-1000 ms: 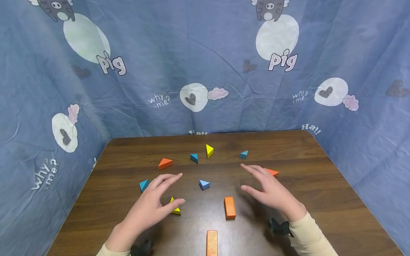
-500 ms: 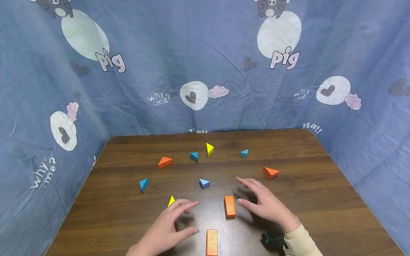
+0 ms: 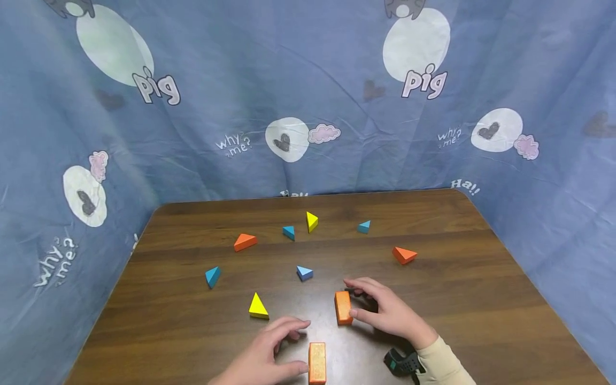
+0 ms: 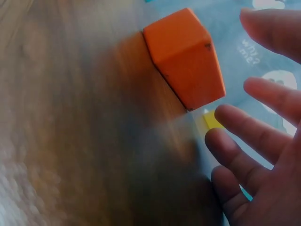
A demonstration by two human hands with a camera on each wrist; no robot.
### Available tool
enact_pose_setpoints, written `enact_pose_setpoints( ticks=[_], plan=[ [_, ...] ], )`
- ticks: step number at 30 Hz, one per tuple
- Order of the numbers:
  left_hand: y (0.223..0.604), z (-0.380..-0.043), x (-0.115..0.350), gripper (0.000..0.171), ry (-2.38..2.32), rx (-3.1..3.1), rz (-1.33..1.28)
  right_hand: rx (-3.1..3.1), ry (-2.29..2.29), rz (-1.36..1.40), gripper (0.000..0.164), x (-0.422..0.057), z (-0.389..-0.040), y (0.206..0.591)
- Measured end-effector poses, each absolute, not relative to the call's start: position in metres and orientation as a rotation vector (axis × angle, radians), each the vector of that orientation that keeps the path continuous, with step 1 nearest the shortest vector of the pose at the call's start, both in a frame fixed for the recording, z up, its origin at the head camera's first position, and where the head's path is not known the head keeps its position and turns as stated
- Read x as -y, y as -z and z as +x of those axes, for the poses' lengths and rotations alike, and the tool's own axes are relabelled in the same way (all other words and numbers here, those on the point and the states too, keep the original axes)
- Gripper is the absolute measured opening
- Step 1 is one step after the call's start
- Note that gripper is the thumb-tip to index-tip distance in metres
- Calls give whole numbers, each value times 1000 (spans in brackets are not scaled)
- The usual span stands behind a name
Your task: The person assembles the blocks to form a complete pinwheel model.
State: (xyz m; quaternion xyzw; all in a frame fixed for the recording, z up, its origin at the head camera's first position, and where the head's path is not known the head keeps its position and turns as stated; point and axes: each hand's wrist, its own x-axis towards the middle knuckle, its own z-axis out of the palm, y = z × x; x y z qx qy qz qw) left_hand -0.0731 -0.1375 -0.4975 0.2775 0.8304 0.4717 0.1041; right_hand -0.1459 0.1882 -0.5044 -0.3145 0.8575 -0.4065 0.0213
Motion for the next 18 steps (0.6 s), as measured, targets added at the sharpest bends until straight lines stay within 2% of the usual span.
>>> enact_pose_setpoints(
  ticks=[11,18],
  plan=[
    [504,-72,134,63,-1307,-2393,780,-2624,1259,-1001,62,-189,-147,509],
    [504,-71,132,57,-1240,-2400,801,-2654,1238,-990,61,-188,-146,507]
  ],
)
